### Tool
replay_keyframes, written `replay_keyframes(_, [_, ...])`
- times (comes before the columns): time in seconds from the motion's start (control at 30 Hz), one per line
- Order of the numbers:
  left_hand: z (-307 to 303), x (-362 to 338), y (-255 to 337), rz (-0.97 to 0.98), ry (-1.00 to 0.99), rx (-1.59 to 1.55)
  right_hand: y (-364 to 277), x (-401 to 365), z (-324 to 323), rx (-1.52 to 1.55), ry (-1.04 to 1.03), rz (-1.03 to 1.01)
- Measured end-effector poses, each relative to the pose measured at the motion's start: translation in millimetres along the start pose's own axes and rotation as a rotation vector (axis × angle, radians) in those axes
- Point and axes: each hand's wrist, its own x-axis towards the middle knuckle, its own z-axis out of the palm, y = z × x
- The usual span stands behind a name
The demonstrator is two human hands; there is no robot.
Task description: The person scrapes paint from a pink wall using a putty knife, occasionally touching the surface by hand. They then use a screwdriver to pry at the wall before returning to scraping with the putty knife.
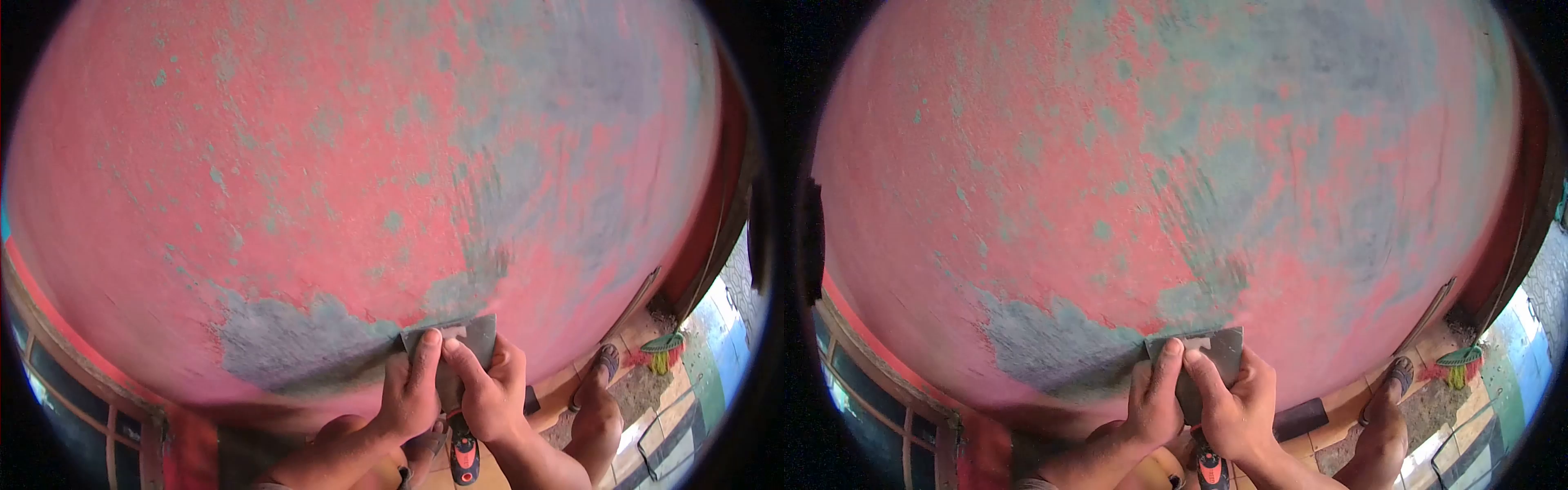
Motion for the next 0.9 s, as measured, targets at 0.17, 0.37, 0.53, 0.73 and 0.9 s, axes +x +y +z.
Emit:
replay_keyframes(0.17, [2,-1,-6,0.059,0.014,-0.019,-6,-3,-2,0.002,-0.015,0.037])
replay_keyframes(0.37, [0,4,-1,0.079,0.012,-0.003,-6,4,-1,0.0,-0.034,0.018])
replay_keyframes(0.53, [3,3,-3,0.038,0.02,-0.063,-3,-2,0,-0.005,-0.008,-0.017])
replay_keyframes(0.73, [-1,5,-6,0.125,-0.033,-0.037,-4,1,3,0.032,0.009,-0.053])
replay_keyframes(0.9, [3,7,5,0.12,0.019,-0.079,-8,6,9,0.087,-0.004,-0.071])
